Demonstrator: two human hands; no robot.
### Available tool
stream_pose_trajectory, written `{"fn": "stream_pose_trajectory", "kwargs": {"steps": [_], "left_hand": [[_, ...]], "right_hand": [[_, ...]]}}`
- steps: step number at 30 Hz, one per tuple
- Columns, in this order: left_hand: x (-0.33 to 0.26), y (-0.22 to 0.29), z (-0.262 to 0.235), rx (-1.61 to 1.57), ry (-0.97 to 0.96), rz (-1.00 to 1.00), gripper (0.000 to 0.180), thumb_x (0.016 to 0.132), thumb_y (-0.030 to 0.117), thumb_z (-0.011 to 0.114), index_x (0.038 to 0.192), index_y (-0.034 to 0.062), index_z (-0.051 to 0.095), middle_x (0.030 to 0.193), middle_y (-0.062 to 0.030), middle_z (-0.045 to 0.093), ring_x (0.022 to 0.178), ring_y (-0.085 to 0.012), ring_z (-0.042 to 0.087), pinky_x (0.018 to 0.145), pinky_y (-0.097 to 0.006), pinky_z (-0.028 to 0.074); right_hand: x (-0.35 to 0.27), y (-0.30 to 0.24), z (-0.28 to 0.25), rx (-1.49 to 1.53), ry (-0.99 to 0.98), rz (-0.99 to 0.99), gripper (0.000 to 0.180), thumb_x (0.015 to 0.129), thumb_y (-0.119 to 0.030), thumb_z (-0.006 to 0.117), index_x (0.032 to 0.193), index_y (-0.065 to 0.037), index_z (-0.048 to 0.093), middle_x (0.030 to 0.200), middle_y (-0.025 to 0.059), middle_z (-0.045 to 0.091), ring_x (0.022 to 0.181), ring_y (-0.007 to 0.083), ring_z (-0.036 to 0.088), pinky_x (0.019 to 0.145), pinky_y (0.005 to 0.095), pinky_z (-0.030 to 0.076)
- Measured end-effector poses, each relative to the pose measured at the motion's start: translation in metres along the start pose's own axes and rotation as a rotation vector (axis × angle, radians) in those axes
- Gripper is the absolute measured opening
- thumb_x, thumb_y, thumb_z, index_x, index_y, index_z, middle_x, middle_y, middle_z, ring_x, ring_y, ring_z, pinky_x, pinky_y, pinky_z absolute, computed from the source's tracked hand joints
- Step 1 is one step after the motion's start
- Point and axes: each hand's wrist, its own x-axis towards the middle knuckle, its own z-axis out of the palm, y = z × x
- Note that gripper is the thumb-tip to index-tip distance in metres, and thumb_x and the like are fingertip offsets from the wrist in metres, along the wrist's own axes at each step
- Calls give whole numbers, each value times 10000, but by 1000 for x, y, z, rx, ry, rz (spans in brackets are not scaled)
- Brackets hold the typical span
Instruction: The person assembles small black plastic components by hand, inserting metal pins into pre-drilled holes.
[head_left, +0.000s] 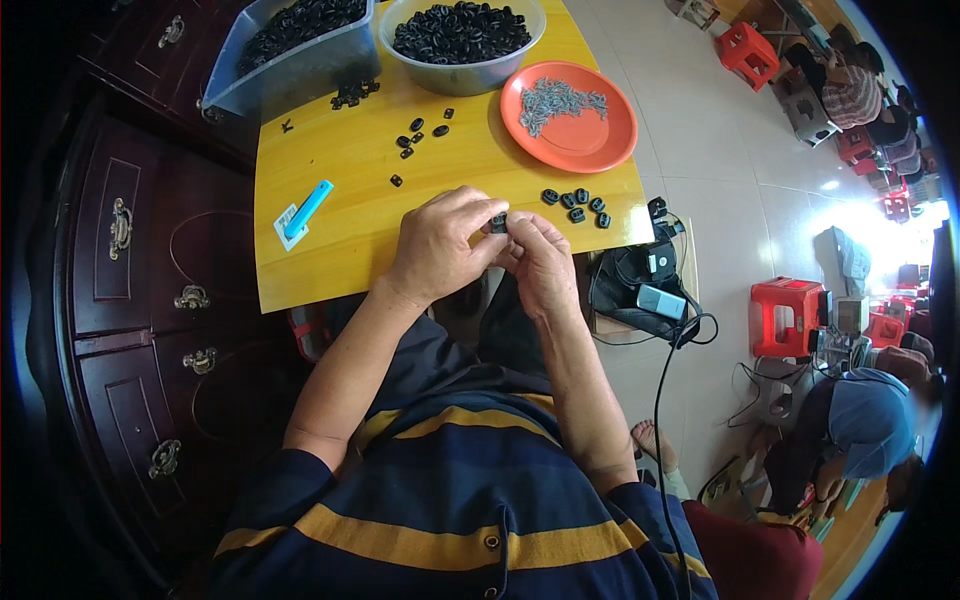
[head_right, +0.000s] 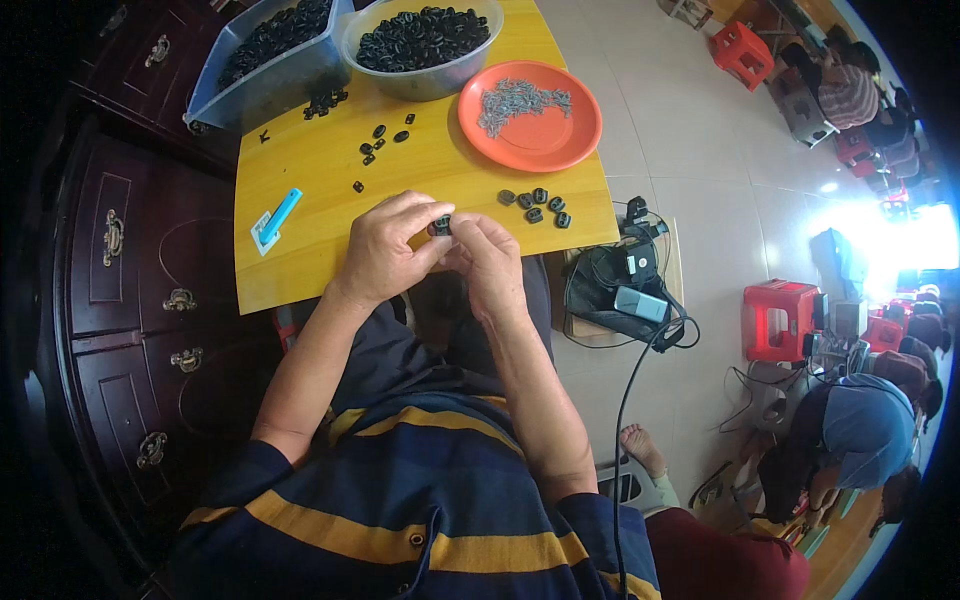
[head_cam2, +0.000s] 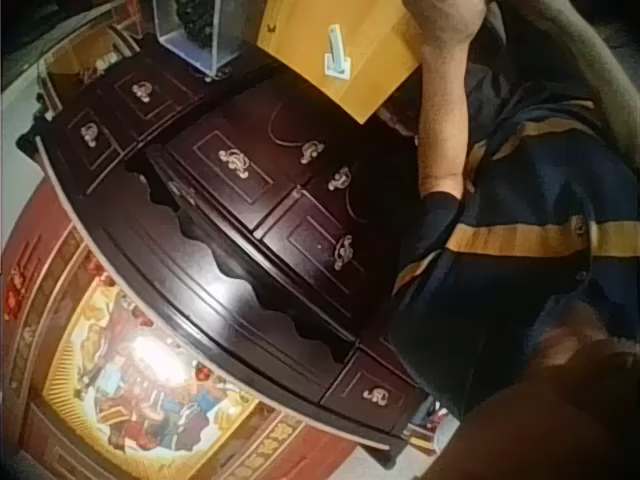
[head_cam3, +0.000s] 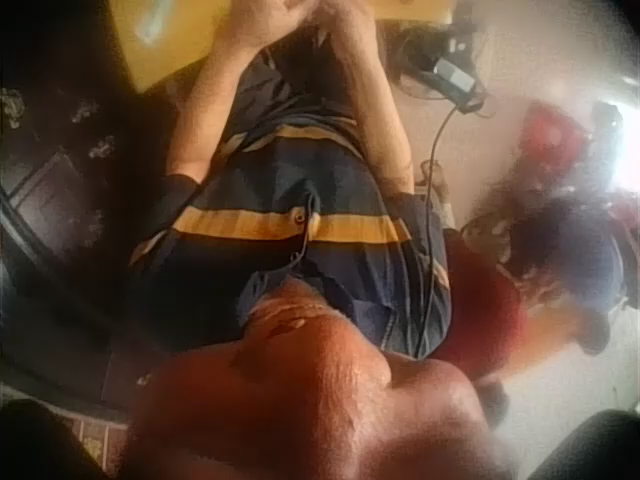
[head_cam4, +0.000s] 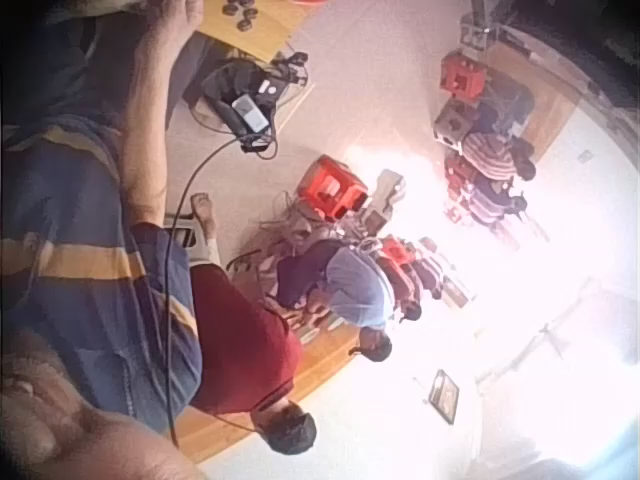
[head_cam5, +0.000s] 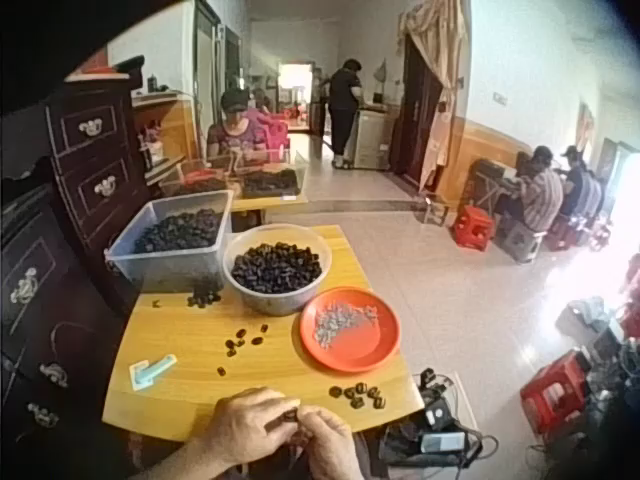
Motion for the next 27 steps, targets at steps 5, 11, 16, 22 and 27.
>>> {"fn": "stream_pose_trajectory", "kwargs": {"steps": [5,11,16,22,27], "left_hand": [[0,-3,-1,19,26,38,250,762,105,761,1000,43,716,938,-96,695,838,-284,688,723,-378,560],[3,1,-1,4,-9,44,281,740,46,775,1013,23,712,937,-120,702,865,-299,691,748,-359,561],[2,4,4,11,9,112,207,763,72,740,968,45,714,894,-90,694,820,-281,681,707,-371,556],[1,14,20,-11,-67,158,263,769,118,758,1009,28,703,936,-94,696,861,-278,677,742,-369,556],[3,19,27,-187,-277,126,462,836,264,747,1208,5,656,1194,-165,661,1120,-332,627,970,-411,503]], "right_hand": [[2,7,-2,3,-9,-41,163,971,-174,618,998,-23,673,833,15,648,721,87,605,700,238,528],[-3,3,0,-23,32,-74,154,967,-170,624,982,-25,675,832,12,650,734,85,614,701,232,529],[-11,4,-3,-25,47,-117,129,978,-148,598,971,-40,669,815,6,649,710,85,626,687,250,555],[-25,6,-21,86,46,-106,147,990,-182,610,1019,-41,641,897,27,661,763,92,631,709,250,541],[-41,4,-43,241,95,-96,117,1019,-191,581,1050,-80,598,942,60,678,789,136,673,714,258,563]]}}
